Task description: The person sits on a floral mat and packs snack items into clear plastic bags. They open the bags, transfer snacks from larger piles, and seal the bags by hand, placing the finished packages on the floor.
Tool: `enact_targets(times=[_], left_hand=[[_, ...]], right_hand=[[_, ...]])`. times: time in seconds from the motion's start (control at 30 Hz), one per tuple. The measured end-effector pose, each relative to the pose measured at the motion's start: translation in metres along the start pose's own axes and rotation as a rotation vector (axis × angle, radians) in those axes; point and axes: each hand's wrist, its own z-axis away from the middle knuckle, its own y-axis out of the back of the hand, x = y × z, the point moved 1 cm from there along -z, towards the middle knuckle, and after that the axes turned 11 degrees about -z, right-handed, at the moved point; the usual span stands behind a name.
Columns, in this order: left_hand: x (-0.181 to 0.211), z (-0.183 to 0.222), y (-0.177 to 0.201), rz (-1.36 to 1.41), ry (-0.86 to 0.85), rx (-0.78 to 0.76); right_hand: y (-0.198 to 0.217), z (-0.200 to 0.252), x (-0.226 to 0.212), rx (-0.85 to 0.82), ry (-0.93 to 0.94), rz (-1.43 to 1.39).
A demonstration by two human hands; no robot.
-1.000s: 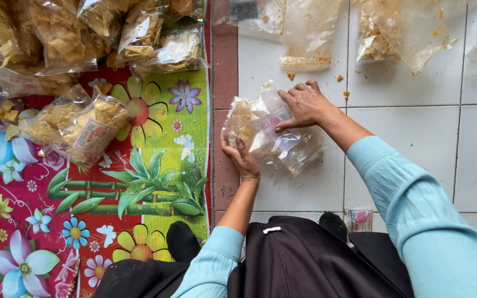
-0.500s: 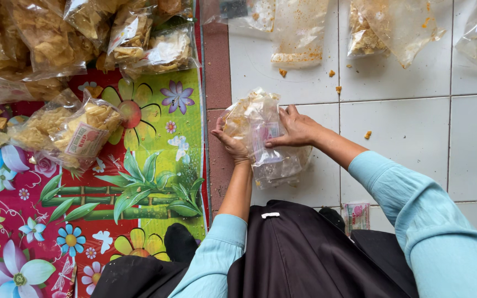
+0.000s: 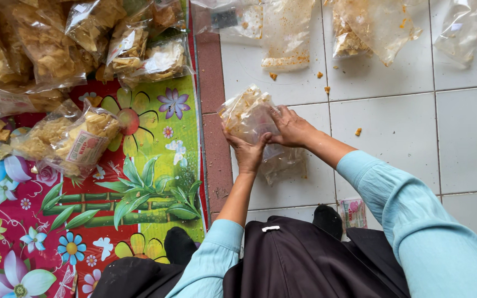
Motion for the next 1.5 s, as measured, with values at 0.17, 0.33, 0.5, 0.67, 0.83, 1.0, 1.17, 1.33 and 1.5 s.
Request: enact_targets(times=[0.17,0.33,0.5,0.67,0.83,1.0,1.17,1.33,1.5], left_hand=[[-0.004,-0.014,-0.002,0.407,0.354,0.076],[0.002,-0.019,-0.008,0.611,0.468,0.172],[0.005,-0.024,-0.015,0.594,0.593,0.284],[0.001,-0.024,-0.018,0.519,0.615,0.277],[0.002,-0.027,-0.020,0.509,0.616,0.282],[-0.004,-0.026,-0.020,0.417,0.589,0.269],[-0.002,-0.029,-0.019,0.316,0.540,0.262],[-0.001,-0.032,-0.018,0.254,0.634,0.210],[-0.008,-0.028,-0.027,0.349,0.505,0.196]], right_hand=[[0.014,0.003,-0.013,0.080,0.261,0.022],[0.028,0.000,-0.019,0.018,0.294,-0.037],[0.045,-0.026,0.021,0.128,0.056,-0.276],[0.084,-0.085,0.104,0.803,-0.320,-0.437],[0.091,-0.123,0.132,0.853,-0.290,-0.497],[0.075,-0.134,0.119,0.782,-0.365,-0.649],[0.089,-0.111,0.097,0.573,-0.081,-1.221],[0.128,-0.026,0.079,0.166,0.050,-1.504],[0.086,0.048,0.057,-0.044,-0.091,-1.336]])
